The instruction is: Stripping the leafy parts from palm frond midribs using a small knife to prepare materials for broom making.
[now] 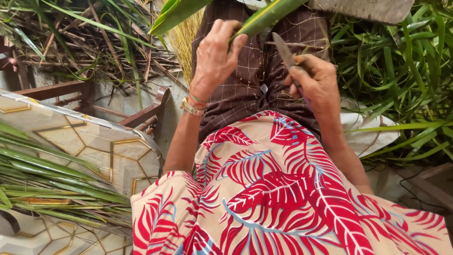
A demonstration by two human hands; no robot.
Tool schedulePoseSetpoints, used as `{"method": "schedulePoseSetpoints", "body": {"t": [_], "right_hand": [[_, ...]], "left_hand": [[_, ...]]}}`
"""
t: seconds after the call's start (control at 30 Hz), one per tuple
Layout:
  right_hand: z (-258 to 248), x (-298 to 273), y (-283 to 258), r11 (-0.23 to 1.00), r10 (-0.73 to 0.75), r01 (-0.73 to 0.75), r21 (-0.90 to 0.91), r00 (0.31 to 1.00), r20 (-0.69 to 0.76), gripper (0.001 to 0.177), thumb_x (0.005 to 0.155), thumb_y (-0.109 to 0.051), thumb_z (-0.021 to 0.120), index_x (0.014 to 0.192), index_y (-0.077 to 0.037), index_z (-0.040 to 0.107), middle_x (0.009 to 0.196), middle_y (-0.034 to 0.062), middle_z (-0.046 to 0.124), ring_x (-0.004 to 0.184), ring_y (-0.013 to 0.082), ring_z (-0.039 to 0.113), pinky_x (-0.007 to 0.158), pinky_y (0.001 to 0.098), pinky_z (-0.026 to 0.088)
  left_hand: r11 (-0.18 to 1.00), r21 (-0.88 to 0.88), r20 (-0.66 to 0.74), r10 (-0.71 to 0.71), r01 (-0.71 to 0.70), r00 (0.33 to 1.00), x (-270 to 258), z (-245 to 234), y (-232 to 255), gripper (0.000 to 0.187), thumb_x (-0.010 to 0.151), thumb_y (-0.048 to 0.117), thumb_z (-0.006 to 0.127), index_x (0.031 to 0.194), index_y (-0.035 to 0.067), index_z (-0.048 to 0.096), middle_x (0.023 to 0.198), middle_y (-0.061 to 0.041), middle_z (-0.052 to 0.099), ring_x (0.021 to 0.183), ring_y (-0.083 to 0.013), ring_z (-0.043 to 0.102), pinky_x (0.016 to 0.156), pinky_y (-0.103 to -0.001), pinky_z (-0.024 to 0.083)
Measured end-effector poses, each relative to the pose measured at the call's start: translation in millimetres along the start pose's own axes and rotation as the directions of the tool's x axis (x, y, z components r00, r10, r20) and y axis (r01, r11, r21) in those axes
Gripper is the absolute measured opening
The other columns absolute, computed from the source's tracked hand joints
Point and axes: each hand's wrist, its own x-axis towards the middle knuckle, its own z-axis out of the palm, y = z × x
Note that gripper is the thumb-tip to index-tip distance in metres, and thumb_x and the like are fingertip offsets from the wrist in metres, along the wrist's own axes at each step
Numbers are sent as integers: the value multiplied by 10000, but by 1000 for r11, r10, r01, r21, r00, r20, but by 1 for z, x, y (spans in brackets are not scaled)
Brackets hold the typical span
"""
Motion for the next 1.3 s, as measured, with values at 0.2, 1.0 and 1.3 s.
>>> {"method": "schedulePoseSetpoints", "body": {"t": [0.2, 1.0, 1.3], "right_hand": [[18, 2, 3, 983, 101, -104, 153, 994, 28, 69, 1067, -13, 531, 1054, 0, 597, 738, 99, 638, 514, 91, 583, 408, 206, 463], [18, -10, 9, 967, 148, -142, 213, 989, -14, 51, 1054, -23, 555, 1015, -30, 587, 717, 75, 622, 490, 66, 549, 406, 175, 423], [24, -7, -5, 961, 175, -153, 231, 981, -77, 94, 1027, -30, 565, 937, -55, 574, 694, 75, 611, 477, 48, 498, 382, 188, 355]], "left_hand": [[989, 113, -200, 118, -97, 973, -12, 20, 29, 208, 1079, 283, 499, 1071, 105, 606, 893, -8, 531, 621, -182, 551, 430, -349, 462], [961, 247, -272, 192, -125, 943, -13, 28, 55, 155, 1026, 239, 543, 920, 147, 609, 830, 2, 536, 694, -227, 603, 522, -378, 459], [940, 309, -268, 229, -142, 936, -8, 25, 60, 159, 1030, 223, 532, 903, 137, 571, 819, -3, 515, 658, -211, 573, 485, -359, 449]]}}
